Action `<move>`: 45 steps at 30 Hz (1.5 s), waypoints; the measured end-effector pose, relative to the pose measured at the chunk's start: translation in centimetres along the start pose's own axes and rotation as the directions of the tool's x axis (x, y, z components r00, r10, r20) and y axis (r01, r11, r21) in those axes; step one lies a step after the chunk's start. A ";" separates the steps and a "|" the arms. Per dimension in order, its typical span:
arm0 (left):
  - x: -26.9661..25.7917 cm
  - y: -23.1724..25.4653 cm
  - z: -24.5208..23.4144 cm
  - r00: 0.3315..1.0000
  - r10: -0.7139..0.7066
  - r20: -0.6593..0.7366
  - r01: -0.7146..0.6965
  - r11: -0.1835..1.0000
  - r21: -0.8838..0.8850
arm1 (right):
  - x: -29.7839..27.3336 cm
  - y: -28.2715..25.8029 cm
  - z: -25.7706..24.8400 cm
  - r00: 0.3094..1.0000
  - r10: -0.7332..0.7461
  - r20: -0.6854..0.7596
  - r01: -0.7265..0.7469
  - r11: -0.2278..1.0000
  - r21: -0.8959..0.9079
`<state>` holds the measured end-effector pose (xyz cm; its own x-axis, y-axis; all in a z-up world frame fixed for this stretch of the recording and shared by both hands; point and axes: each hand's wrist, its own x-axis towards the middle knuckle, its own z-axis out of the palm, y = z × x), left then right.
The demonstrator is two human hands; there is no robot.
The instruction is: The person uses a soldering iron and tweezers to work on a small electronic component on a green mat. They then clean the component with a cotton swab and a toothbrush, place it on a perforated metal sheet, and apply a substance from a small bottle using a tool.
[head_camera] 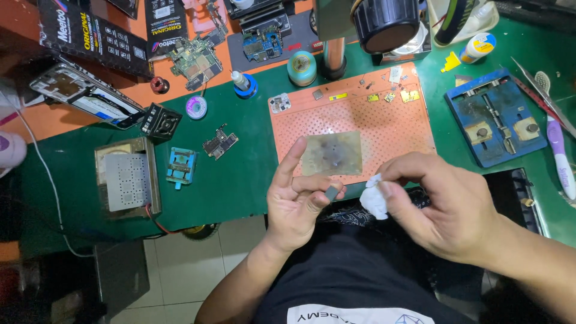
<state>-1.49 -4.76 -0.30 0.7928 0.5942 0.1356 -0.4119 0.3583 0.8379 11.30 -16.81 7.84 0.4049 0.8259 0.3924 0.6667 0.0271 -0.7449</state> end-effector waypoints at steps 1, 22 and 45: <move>0.1 0.1 0.1 1.000 0.002 0.011 -0.002 1.000 -0.007 | 0.1 0.0 0.0 0.996 -0.091 0.000 0.091 0.995 -0.043; 1.1 3.0 1.6 0.944 0.216 0.250 -0.329 0.696 0.638 | -0.1 3.2 1.7 0.817 0.457 0.351 -0.577 0.644 0.502; 1.0 2.6 0.9 0.922 0.289 0.259 -0.388 0.708 0.590 | 0.5 2.8 1.1 0.864 0.381 0.329 -0.499 0.731 0.465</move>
<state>-1.36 -3.93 2.47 0.7280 0.4648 0.5039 -0.3339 -0.4016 0.8528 12.72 -15.70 5.33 0.3980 0.9093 -0.1216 -0.0054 -0.1303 -0.9915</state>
